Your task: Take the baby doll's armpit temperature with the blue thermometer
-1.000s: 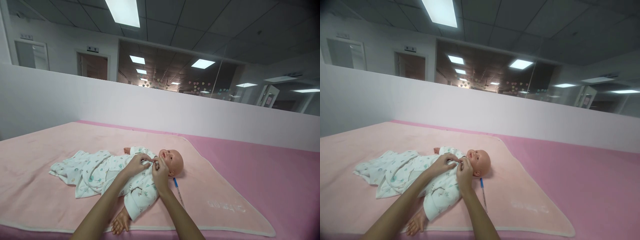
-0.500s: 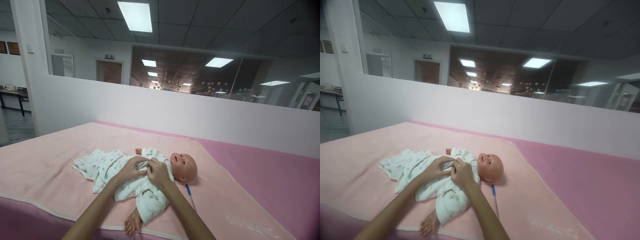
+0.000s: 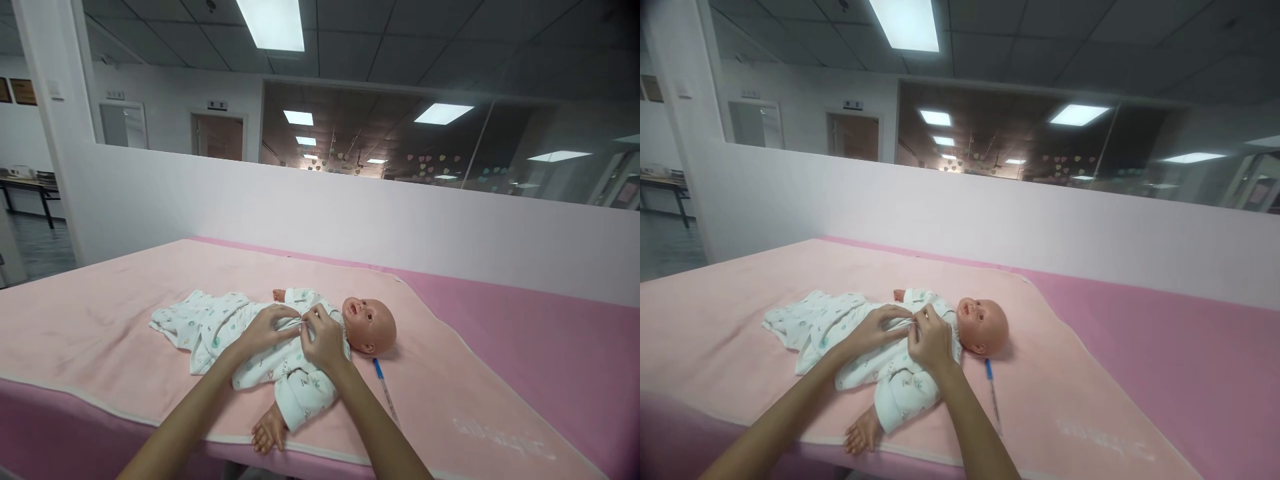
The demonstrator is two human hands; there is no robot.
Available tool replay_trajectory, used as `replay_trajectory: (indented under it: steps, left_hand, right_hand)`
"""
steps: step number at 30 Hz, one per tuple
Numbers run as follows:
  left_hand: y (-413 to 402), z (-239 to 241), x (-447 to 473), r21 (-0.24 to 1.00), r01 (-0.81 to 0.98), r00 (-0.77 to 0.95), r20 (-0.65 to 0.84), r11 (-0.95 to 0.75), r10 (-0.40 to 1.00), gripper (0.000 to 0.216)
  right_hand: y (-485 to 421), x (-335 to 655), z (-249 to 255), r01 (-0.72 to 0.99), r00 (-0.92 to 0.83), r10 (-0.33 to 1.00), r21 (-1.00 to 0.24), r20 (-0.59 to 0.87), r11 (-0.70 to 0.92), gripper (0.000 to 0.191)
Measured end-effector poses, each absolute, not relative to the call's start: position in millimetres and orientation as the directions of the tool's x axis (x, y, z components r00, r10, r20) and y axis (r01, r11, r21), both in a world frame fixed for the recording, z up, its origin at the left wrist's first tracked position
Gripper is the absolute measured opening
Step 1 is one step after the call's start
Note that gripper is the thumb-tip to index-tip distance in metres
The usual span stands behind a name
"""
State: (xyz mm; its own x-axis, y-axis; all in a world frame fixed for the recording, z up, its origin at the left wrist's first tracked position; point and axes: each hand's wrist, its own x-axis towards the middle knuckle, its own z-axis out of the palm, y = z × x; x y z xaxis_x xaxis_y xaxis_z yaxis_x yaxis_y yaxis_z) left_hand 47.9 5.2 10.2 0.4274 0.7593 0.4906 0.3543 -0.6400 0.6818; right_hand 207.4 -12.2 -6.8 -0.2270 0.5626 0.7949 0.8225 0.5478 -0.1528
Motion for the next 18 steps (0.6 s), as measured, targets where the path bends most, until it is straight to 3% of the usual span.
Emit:
replay_trajectory:
  steps: [18]
  left_hand:
    - [10.3,2.9,46.2,0.709,0.314,0.44,0.48,-0.631,0.759,0.022]
  right_hand:
    - [-5.0,206.5,-13.2,0.788,-0.189,0.562,-0.217,0.805,0.576,0.018]
